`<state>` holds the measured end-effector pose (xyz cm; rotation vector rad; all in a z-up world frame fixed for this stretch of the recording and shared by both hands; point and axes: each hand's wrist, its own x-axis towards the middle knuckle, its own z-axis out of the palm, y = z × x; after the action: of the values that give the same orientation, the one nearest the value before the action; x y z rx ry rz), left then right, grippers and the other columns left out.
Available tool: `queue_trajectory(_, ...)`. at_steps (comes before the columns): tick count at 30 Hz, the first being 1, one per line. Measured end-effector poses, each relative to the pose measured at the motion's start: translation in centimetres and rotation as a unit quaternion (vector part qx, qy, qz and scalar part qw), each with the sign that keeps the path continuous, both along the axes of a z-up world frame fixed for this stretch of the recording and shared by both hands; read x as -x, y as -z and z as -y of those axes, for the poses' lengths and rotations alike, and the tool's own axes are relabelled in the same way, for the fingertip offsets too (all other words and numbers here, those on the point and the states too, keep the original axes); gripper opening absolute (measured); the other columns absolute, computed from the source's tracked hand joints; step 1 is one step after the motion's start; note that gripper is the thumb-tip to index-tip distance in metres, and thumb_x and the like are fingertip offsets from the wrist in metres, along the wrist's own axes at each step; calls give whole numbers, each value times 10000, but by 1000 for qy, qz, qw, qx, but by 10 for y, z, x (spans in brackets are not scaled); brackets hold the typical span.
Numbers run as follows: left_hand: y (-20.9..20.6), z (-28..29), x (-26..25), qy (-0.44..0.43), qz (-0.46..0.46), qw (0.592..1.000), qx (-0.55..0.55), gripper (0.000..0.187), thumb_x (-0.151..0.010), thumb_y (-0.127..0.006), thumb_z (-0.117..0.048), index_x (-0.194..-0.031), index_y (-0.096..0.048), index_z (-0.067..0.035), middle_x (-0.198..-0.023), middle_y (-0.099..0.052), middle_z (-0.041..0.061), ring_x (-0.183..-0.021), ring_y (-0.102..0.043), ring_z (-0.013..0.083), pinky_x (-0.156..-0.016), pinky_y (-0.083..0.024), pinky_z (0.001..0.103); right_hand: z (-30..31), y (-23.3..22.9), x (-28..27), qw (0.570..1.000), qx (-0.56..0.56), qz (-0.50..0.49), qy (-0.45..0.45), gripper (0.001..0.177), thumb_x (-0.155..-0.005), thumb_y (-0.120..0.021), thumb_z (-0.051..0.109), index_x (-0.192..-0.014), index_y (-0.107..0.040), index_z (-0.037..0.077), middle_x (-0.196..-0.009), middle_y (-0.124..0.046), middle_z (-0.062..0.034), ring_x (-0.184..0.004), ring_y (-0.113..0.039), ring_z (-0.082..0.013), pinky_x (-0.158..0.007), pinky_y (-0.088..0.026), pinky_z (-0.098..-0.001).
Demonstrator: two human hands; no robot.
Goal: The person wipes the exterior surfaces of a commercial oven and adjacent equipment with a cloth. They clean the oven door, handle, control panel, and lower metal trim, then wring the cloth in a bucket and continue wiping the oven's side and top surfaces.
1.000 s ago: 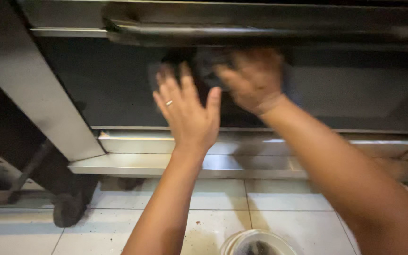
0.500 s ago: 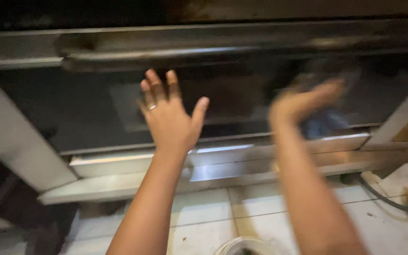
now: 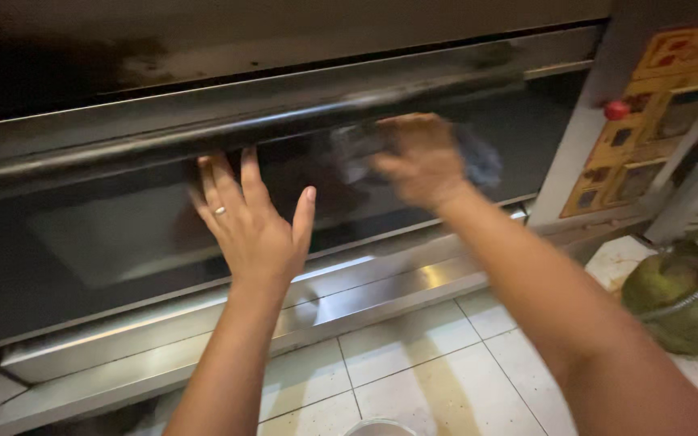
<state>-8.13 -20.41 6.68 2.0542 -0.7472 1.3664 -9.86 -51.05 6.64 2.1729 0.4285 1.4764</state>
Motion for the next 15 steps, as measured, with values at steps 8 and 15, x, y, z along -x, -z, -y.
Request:
queue_trajectory(8,-14,28,2,-140,-199,953,-182,1286,-701,-818,-608,-1633,-115,-71,-1634,-90,341,-1523,-3,487,-1169,-69,726,116,31,48,888,-380,250,63,581,-910,-669,189,-1389,-482,-82,-1319,-568,-315,-1174,-537,-502,-1019,-414,-526)
queue_trajectory(15,-3,45,-4,-156,-194,952,-178,1417,-665,-866,-608,-1643,-59,25,-1640,-14,427,-1531,57,569,-1173,-90,758,-42,30,4,867,-483,118,26,428,-758,-701,148,-1163,-620,37,-1052,-658,-217,-991,-635,-460,-838,-501,-544)
